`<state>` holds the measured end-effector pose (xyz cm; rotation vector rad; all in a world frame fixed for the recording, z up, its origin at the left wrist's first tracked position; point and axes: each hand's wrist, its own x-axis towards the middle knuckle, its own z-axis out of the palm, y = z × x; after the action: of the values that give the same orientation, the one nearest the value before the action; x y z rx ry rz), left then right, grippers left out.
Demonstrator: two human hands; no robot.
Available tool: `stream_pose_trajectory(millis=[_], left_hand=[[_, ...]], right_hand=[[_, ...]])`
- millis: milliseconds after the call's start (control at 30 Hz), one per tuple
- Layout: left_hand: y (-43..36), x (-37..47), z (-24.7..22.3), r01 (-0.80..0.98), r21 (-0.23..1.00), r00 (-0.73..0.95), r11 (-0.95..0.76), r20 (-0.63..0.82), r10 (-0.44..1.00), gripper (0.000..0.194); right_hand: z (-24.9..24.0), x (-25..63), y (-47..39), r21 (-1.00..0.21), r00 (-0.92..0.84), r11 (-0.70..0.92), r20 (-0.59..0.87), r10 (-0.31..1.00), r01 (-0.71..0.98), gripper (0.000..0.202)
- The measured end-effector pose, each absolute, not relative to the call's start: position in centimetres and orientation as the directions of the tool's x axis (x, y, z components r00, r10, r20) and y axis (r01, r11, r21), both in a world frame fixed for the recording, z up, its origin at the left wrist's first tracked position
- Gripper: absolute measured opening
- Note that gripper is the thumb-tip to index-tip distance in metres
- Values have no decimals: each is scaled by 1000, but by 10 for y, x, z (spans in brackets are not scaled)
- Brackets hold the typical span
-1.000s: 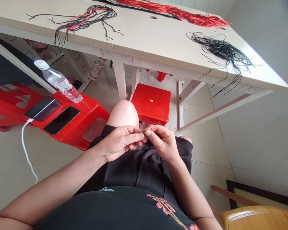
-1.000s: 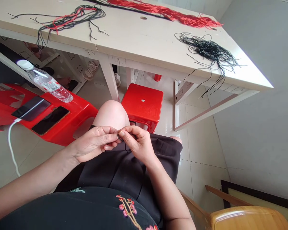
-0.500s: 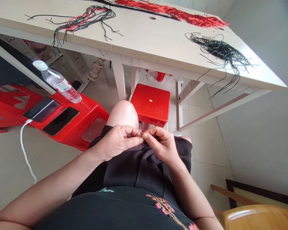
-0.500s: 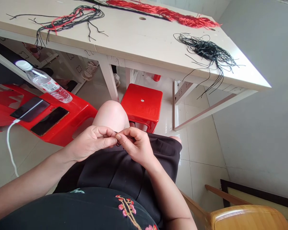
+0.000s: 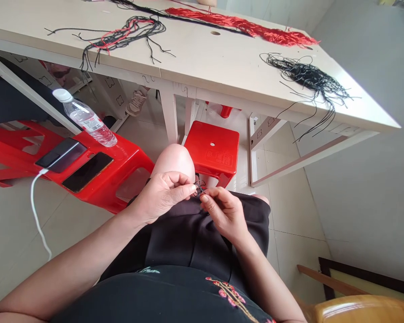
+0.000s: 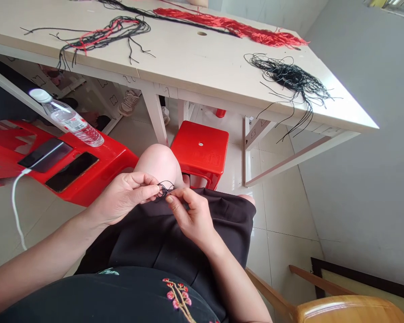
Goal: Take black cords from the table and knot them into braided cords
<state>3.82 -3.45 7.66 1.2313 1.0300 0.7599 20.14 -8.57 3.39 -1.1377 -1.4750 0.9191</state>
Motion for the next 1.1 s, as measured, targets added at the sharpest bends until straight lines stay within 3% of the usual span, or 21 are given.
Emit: stream_pose_trajectory(millis=[300, 500, 600, 700, 800, 967, 1100], left_hand=[[-47, 43, 64, 301, 939, 443, 169, -294, 847, 11], [-46, 46, 67, 351, 932, 437, 90, -249, 865, 10], [-43, 42, 70, 357, 933, 433, 42, -206, 878, 10], [-42, 38, 71, 370, 929, 445, 17, -194, 874, 10], [-45, 39, 72, 381, 924, 490, -5, -197, 849, 10], [-46, 41, 72, 391, 920, 512, -39, -182, 840, 9], [-45, 42, 73, 382, 924, 508, -17, -195, 839, 11]], right_hand=[[58, 214, -74, -760, 108, 394, 514, 851, 517, 10], [69, 219, -78, -753, 188, 406, 563, 805, 517, 9], [75, 228, -83, -835, -27, 444, 461, 887, 326, 13], [71, 236, -82, -925, -302, 331, 266, 915, 188, 14], [59, 234, -77, -969, -228, 190, 151, 962, 158, 26], [50, 226, -67, -906, -367, 322, 211, 906, 274, 17], [55, 223, -66, -814, -355, 445, 318, 879, 374, 8]])
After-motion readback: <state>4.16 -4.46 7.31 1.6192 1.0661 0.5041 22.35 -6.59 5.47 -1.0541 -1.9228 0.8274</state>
